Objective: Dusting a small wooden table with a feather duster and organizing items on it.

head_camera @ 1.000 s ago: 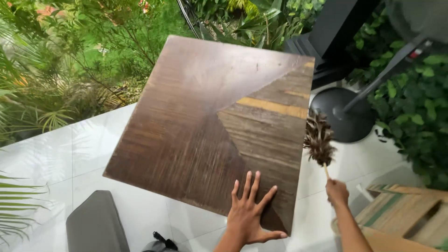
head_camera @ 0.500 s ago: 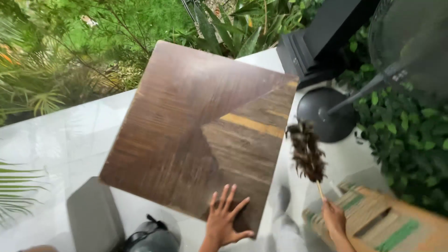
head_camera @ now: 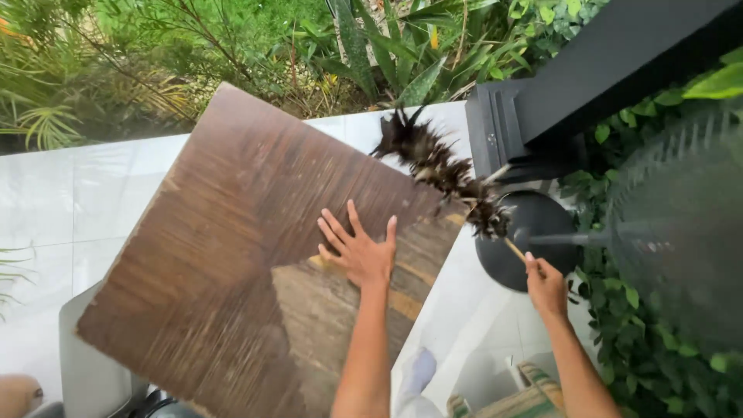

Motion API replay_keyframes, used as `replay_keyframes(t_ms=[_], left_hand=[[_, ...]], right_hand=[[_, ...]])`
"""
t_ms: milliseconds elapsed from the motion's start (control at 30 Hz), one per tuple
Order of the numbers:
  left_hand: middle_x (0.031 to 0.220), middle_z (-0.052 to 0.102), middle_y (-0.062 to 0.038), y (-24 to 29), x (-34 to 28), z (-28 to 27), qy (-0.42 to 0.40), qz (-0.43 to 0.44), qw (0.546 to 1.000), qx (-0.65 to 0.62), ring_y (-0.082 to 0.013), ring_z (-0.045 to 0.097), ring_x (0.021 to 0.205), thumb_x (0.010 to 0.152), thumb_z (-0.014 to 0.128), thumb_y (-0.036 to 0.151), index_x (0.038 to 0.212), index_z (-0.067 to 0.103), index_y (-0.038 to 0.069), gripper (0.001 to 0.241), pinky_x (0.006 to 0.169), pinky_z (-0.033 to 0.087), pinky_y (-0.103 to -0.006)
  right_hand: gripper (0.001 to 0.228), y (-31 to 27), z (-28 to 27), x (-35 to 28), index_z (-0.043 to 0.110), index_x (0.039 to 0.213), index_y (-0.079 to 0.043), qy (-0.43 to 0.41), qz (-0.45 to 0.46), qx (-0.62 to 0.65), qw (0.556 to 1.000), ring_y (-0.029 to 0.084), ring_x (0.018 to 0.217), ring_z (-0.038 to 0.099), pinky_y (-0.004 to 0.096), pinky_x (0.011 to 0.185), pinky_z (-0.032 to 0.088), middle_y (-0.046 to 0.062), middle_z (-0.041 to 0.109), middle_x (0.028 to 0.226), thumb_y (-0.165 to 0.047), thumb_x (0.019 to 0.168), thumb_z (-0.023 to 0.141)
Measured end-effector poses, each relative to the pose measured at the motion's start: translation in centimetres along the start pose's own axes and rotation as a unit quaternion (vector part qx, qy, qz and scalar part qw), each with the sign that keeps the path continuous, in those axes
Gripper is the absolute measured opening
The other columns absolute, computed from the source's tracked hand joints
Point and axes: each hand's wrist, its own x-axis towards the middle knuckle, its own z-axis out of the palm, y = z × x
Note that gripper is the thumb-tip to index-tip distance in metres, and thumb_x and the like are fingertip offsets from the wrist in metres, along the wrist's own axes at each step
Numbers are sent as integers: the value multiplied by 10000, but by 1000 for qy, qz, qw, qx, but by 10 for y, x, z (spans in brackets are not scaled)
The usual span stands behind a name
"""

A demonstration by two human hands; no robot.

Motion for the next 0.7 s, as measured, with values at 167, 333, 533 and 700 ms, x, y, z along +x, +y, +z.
replay_keyframes(t_ms=[167, 333, 533, 700], left_hand=[[1685, 193, -185, 15, 5, 4, -11, -58, 993, 100, -350, 195, 1543, 905, 450, 802, 1590, 359, 264, 876, 1132, 189, -650], [1674, 271, -180, 14, 4, 2, 16, -56, 994, 91, -334, 247, 1546, 901, 501, 793, 1574, 415, 264, 860, 1141, 205, -635], [1654, 303, -185, 17, 7, -3, 18, -56, 995, 85, -334, 263, 1539, 876, 541, 781, 1549, 443, 255, 859, 1147, 210, -626], [1645, 309, -194, 16, 8, -5, 5, -62, 994, 88, -340, 269, 1529, 864, 547, 782, 1547, 439, 253, 871, 1134, 209, -624]], right_hand=[[520, -16, 29, 48, 672, 875, -65, 15, -25, -19, 999, 266, 645, 566, 408, 648, 449, 93, 597, 672, -562, 1005, 591], [568, -74, 63, 61, 676, 849, -44, -44, -87, 25, 995, 256, 672, 532, 398, 666, 450, 126, 570, 660, -571, 1048, 598], [533, -160, 115, 123, 764, 831, -72, -140, -144, 12, 979, 188, 637, 511, 392, 615, 416, 90, 577, 650, -579, 959, 658], [568, -275, 127, 129, 758, 857, -82, -239, -190, -102, 947, 209, 571, 504, 378, 576, 405, 92, 570, 585, -610, 979, 587]])
